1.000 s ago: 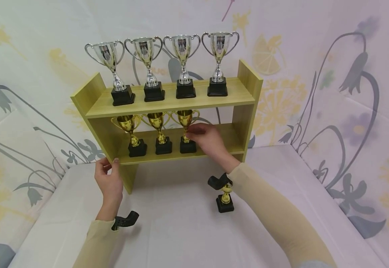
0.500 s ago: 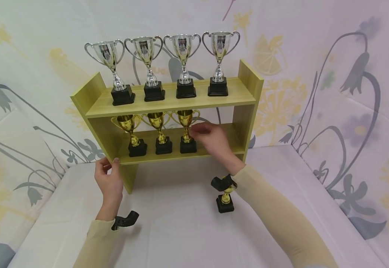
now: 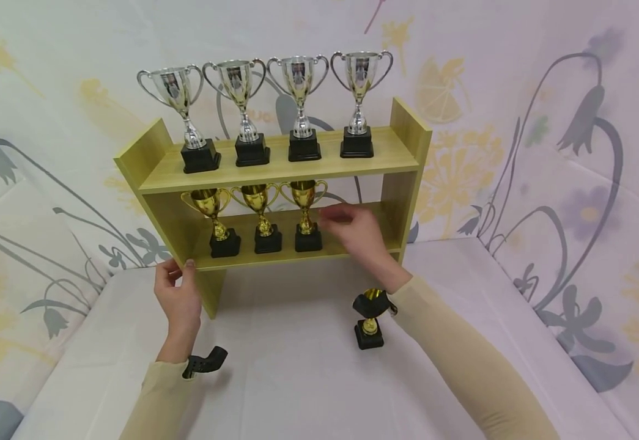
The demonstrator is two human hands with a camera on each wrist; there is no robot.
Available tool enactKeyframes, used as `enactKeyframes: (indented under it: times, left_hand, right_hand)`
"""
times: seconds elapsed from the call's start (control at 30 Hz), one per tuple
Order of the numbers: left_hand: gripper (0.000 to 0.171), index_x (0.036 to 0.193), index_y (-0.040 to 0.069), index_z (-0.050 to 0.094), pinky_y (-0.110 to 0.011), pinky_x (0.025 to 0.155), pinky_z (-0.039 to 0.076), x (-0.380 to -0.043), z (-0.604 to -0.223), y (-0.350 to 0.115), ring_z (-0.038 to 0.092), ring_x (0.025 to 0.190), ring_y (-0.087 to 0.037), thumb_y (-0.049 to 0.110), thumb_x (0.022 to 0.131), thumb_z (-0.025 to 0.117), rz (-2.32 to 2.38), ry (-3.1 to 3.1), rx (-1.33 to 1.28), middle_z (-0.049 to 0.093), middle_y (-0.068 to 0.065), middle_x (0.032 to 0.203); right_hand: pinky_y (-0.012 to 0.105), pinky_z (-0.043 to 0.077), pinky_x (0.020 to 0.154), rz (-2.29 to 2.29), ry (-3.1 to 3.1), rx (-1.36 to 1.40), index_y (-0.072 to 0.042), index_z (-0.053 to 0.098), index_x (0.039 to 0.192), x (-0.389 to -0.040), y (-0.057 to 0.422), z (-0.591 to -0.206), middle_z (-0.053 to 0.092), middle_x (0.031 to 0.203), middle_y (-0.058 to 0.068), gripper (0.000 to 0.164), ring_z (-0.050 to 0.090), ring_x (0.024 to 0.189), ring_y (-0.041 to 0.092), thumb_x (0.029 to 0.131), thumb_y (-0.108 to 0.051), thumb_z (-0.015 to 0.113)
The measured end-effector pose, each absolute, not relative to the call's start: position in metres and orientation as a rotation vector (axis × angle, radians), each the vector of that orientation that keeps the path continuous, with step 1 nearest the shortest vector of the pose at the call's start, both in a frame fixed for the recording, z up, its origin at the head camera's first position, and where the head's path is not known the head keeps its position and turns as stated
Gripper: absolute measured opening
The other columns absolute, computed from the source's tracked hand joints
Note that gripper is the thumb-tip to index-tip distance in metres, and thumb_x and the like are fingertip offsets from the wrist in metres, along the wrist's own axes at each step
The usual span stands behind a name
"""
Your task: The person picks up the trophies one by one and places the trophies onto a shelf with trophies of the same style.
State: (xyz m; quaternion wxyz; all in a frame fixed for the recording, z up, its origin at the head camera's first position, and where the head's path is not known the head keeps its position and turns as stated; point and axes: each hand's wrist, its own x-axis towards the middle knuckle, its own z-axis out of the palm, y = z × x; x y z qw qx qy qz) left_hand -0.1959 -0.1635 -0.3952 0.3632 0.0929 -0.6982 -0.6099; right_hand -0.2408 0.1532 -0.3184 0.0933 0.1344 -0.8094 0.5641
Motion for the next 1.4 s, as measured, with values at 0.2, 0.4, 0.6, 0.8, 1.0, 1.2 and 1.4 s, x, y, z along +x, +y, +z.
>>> enactKeyframes:
  times: [0.2,0.4,0.6,0.8,1.0,1.2,1.4]
  left_hand:
    - [0.025,0.116,-0.010,0.054,-0.026,0.080,0.041,-0.188,-0.386,-0.159,0.045,0.095,-0.010,0.009,0.100,0.055,-1.560,-1.807,0.237,0.053,-0.003,0.101]
    - [0.024,0.116,-0.009,0.054,-0.026,0.081,0.042,-0.190,-0.387,-0.161,0.045,0.095,-0.010,0.007,0.099,0.056,-1.584,-1.789,0.228,0.052,-0.001,0.101]
    - [0.024,0.116,-0.010,0.055,-0.026,0.079,0.042,-0.190,-0.388,-0.161,0.046,0.095,-0.010,0.006,0.099,0.056,-1.594,-1.782,0.227,0.051,0.001,0.100]
    - [0.023,0.116,-0.011,0.055,-0.027,0.078,0.041,-0.189,-0.386,-0.160,0.046,0.094,-0.010,0.005,0.098,0.057,-1.590,-1.772,0.216,0.051,0.000,0.099]
    - [0.024,0.115,-0.011,0.055,-0.026,0.078,0.041,-0.189,-0.385,-0.160,0.046,0.093,-0.009,0.004,0.098,0.057,-1.581,-1.770,0.201,0.051,0.001,0.099]
    - [0.024,0.115,-0.011,0.055,-0.026,0.078,0.042,-0.189,-0.386,-0.161,0.047,0.093,-0.009,0.005,0.098,0.057,-1.584,-1.767,0.204,0.051,0.002,0.099]
    - [0.023,0.115,-0.011,0.055,-0.025,0.077,0.042,-0.189,-0.386,-0.161,0.047,0.093,-0.010,0.005,0.098,0.057,-1.581,-1.773,0.211,0.051,0.001,0.099]
  right_hand:
    - [0.035,0.049,0.088,1.641,-2.420,0.413,-0.005,0.073,0.114,-0.236,0.154,-0.319,0.071,0.112,0.006,0.029,0.063,0.106,0.018,0.091,-0.023,0.073]
    - [0.033,0.051,0.085,1.629,-2.423,0.418,-0.001,0.072,0.115,-0.232,0.157,-0.321,0.072,0.111,0.007,0.032,0.065,0.103,0.020,0.092,-0.024,0.072]
    - [0.029,0.052,0.083,1.615,-2.429,0.422,-0.001,0.072,0.115,-0.226,0.160,-0.323,0.071,0.112,0.009,0.031,0.066,0.102,0.020,0.093,-0.023,0.071]
    - [0.027,0.052,0.080,1.648,-2.423,0.420,-0.001,0.072,0.115,-0.221,0.162,-0.324,0.071,0.114,0.010,0.030,0.067,0.100,0.018,0.092,-0.021,0.072]
    - [0.026,0.052,0.077,1.651,-2.425,0.412,0.000,0.072,0.114,-0.217,0.164,-0.325,0.072,0.111,0.009,0.029,0.067,0.097,0.017,0.092,-0.020,0.072]
    - [0.026,0.052,0.077,1.644,-2.432,0.399,-0.001,0.072,0.114,-0.214,0.167,-0.328,0.072,0.111,0.009,0.029,0.067,0.097,0.017,0.092,-0.020,0.072]
    - [0.029,0.052,0.079,1.673,-2.456,0.365,-0.003,0.072,0.114,-0.211,0.170,-0.332,0.072,0.111,0.008,0.030,0.067,0.096,0.018,0.092,-0.022,0.073]
